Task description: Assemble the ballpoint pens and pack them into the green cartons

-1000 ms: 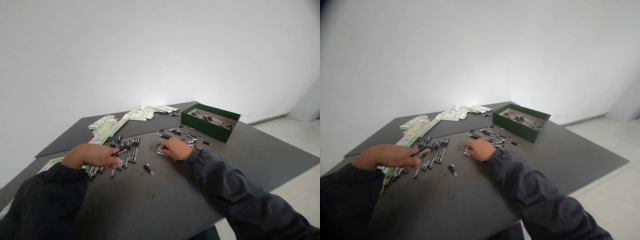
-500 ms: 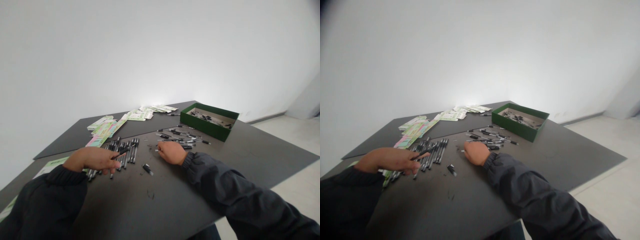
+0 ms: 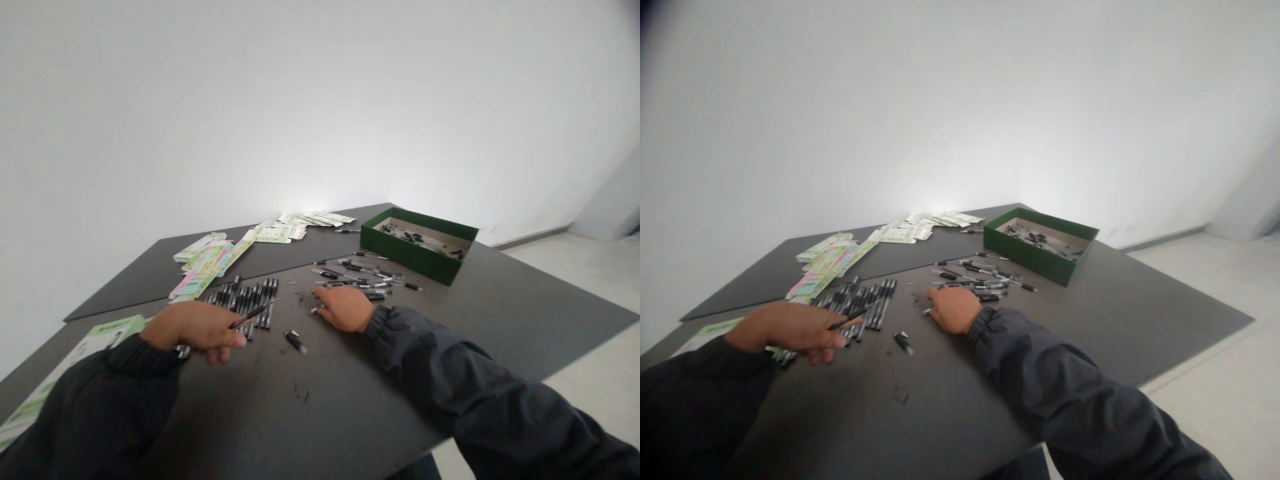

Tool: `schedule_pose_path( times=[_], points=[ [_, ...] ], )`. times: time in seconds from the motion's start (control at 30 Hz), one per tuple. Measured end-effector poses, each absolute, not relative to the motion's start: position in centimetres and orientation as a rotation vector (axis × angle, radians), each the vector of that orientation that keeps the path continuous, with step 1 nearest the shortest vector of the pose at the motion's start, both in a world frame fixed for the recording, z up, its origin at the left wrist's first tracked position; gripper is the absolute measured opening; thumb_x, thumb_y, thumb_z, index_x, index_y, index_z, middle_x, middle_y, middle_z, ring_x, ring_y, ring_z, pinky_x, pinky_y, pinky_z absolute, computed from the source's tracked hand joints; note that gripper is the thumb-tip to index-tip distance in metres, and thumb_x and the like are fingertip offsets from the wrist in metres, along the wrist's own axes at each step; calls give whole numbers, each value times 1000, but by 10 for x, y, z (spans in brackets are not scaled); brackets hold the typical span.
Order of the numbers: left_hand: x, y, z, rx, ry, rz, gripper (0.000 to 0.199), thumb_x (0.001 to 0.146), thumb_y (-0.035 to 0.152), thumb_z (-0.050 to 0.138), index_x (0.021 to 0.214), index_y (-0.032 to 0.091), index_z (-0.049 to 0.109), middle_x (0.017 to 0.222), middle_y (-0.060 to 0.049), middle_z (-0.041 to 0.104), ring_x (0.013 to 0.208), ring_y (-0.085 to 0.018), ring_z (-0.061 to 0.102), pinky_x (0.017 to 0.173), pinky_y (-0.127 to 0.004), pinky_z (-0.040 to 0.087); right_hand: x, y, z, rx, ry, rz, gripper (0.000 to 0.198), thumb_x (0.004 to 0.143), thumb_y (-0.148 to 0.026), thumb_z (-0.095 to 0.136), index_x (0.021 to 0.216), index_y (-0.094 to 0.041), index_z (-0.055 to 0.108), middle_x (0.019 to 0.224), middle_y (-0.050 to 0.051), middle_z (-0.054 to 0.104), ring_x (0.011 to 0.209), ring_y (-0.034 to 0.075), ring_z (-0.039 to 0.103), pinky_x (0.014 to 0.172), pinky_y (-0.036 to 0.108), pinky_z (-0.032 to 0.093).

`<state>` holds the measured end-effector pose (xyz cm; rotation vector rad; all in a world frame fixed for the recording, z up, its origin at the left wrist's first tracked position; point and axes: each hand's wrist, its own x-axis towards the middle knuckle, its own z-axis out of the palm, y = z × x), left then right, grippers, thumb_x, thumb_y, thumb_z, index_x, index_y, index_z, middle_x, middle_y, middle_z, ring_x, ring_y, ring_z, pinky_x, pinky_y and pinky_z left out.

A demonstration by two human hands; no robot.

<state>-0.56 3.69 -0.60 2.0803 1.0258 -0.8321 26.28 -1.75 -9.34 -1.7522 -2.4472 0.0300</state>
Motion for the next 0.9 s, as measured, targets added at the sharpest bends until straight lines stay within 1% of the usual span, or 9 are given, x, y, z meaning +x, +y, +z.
schedule_pose_path(
  times=[0.1, 0.27, 0.4, 0.47, 0.57, 0.63, 0.73, 0.83, 0.9],
  points=[
    [-7, 38, -7, 2084, 1009, -831, 40, 78, 56, 38, 90, 19, 46, 98, -17, 69, 82, -26, 67, 66, -32, 50, 265, -17, -93, -1731, -2384, 44, 32, 86, -29, 40, 116, -20, 46, 102, 10, 62, 93, 21, 57, 76, 29, 39],
    [-5, 38, -10, 2062, 1010, -849, 36, 78, 55, 39, 86, 20, 43, 100, -18, 68, 83, -25, 67, 67, -31, 51, 266, -16, -94, -1643, -2391, 45, 31, 79, -16, 44, 110, -18, 48, 108, 10, 57, 94, 19, 55, 77, 28, 38],
    [-1, 36, -11, 2061, 1035, -879, 32, 80, 51, 38, 83, 20, 43, 99, -18, 69, 83, -25, 67, 67, -31, 51, 265, -16, -95, -1528, -2441, 13, 32, 77, -7, 41, 106, -17, 48, 105, 9, 57, 92, 18, 54, 76, 27, 37],
    [0, 35, -10, 2067, 1042, -884, 31, 81, 49, 36, 81, 20, 45, 97, -18, 69, 83, -25, 67, 68, -31, 51, 265, -17, -93, -1500, -2469, 26, 36, 78, -7, 42, 112, -18, 46, 104, 9, 58, 91, 18, 55, 76, 26, 38],
    [1, 34, -11, 2053, 1068, -885, 31, 81, 49, 37, 79, 20, 46, 97, -18, 69, 83, -25, 67, 68, -31, 51, 265, -20, -89, -1525, -2510, 58, 44, 81, -12, 43, 124, -21, 38, 101, 8, 61, 88, 19, 57, 74, 27, 38],
    [1, 35, -12, 2040, 1085, -889, 31, 80, 49, 39, 79, 19, 47, 98, -18, 69, 83, -25, 67, 68, -32, 51, 264, -22, -86, -1531, -2522, 58, 48, 82, -14, 42, 128, -22, 34, 103, 8, 61, 89, 20, 57, 75, 28, 38],
    [0, 36, -14, 2041, 1092, -882, 31, 80, 47, 39, 82, 18, 50, 97, -19, 69, 82, -26, 67, 67, -32, 51, 264, -22, -83, -1519, -2500, 22, 43, 82, -14, 42, 123, -22, 40, 111, 8, 57, 91, 19, 56, 76, 27, 38],
    [1, 36, -16, 2062, 1102, -899, 32, 83, 44, 35, 83, 17, 52, 97, -19, 69, 82, -25, 67, 68, -32, 51, 264, -21, -84, -1472, -2514, 13, 30, 82, -13, 41, 109, -20, 51, 107, 8, 58, 89, 18, 56, 75, 27, 38],
    [2, 35, -17, 2065, 1109, -917, 32, 84, 42, 34, 83, 16, 53, 97, -19, 69, 83, -25, 67, 68, -31, 51, 264, -20, -87, -1379, -2577, 40, 27, 82, -13, 41, 104, -20, 54, 103, 6, 60, 88, 17, 56, 73, 27, 38]
  ],
)
